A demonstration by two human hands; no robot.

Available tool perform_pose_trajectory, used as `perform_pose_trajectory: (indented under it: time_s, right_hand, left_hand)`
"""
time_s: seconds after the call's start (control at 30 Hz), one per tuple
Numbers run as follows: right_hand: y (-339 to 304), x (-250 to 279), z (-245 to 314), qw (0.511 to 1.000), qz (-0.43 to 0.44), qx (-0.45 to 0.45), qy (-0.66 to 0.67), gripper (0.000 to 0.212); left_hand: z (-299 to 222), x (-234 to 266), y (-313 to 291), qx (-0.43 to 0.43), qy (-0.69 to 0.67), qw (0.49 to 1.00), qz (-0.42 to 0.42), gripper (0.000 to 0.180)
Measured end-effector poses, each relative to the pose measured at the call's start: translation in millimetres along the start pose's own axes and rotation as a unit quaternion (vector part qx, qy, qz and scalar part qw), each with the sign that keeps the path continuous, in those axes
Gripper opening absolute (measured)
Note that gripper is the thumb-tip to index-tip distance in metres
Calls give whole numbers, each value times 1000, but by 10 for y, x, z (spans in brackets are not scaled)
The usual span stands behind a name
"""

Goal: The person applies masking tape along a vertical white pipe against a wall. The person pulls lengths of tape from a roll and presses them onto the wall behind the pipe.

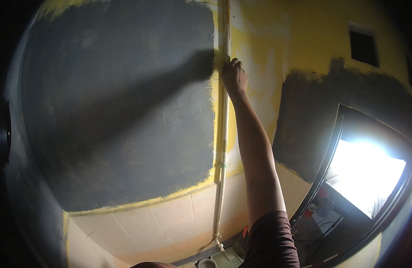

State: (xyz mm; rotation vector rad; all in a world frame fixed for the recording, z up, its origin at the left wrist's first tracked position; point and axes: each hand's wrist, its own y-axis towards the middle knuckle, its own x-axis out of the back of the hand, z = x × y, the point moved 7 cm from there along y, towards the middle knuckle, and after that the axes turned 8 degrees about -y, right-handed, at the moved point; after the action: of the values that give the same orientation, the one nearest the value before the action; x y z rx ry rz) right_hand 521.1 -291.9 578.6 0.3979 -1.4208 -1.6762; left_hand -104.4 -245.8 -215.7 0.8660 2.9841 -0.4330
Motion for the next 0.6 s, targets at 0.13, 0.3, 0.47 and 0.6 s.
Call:
perform_pose_trajectory:
  time_s: [0.13,0.3,0.47,0.6]
  right_hand:
    - [-359,366,209,990,-113,27,84,42]
    - [-2416,992,516,921,36,185,340,26]
    - [-4647,805,-77,862,281,-75,414,27]
    - [-5711,1046,-127,758,370,-205,496,36]
  left_hand:
    - [-924,-567,-22,-5,-68,996,59,15]
    - [-2047,-1068,57,-13,-80,989,122,16]
    - [-3190,-1454,-117,-80,-119,976,162,27]
    - [-3546,-1378,-234,-91,-160,968,171,27]
